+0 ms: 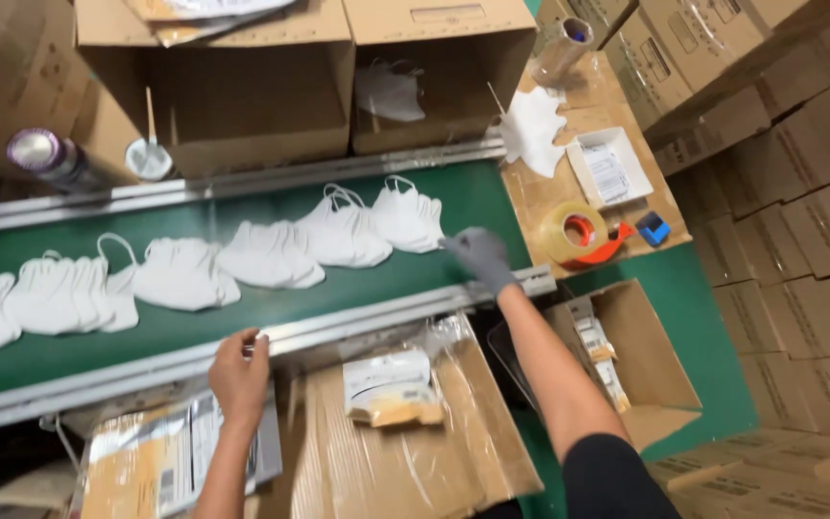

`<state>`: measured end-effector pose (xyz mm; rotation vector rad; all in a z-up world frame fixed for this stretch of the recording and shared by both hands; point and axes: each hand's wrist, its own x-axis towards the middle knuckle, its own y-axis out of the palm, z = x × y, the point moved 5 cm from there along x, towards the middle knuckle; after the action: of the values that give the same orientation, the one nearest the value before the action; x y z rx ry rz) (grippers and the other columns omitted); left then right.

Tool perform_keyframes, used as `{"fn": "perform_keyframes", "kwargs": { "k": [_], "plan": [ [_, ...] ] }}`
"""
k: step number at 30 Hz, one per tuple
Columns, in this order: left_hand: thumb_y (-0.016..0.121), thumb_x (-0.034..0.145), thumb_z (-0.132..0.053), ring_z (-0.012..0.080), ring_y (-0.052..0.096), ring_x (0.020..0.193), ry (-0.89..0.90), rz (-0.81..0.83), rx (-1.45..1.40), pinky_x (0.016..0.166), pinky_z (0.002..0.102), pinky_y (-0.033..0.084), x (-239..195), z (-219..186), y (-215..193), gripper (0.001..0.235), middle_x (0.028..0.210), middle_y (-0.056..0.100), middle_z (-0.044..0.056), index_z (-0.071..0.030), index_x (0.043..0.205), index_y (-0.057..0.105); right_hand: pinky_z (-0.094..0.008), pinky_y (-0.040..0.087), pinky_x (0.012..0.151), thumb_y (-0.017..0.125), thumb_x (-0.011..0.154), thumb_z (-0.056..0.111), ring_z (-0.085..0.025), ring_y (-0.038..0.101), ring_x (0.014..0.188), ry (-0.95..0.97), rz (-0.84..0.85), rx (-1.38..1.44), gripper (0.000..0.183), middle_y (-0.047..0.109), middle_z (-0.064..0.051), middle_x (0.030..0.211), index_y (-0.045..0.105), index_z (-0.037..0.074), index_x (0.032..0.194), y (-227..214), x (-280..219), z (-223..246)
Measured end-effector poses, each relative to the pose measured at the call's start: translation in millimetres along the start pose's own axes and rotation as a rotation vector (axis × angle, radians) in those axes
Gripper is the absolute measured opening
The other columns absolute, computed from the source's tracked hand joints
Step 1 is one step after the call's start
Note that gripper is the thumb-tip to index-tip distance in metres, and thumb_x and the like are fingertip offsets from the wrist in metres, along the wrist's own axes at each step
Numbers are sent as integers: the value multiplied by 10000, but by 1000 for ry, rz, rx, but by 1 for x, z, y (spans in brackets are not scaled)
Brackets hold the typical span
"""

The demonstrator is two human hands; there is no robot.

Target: Packaging white face masks into plastic sleeves and cardboard boxes at a workstation with a conveyor belt, and briefly inspecting a metal thermos.

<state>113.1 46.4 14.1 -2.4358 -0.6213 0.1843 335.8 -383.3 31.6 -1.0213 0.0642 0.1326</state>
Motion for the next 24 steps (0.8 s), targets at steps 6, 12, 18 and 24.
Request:
{"fn": "perform_keyframes", "kwargs": {
  "k": [6,12,18,24],
  "plan": [
    [718,922,-194,418,580,1037,291,42,420,920,506,464,115,-42,82,277,1096,623,231,43,1054,665,-486,575,753,720,546,884,-405,721,922,176,9,-166,1032,705,-270,993,739,-35,1013,71,88,109],
    [762,827,-207,419,558,1052,450,-87,405,906,510,451,102,-54,86,432,1113,600,223,85,1127,655,-410,592,754,817,625,569,-320,760,861,-35,129,122,632,780,-164,935,819,46,980,154,107,109],
    [789,744,-205,438,556,1119,417,-56,382,962,518,447,77,-80,124,353,1141,600,247,56,952,676,-417,631,770,897,675,488,-346,742,893,-170,192,972,646,773,-200,1027,750,21,1097,147,89,156],
    [724,977,-207,307,603,1209,358,36,77,1070,445,469,64,-10,99,152,1211,678,75,-99,1083,737,-389,587,764,857,570,482,-303,755,815,-40,296,6,541,779,-155,910,821,89,941,144,76,150]
  ]
}}
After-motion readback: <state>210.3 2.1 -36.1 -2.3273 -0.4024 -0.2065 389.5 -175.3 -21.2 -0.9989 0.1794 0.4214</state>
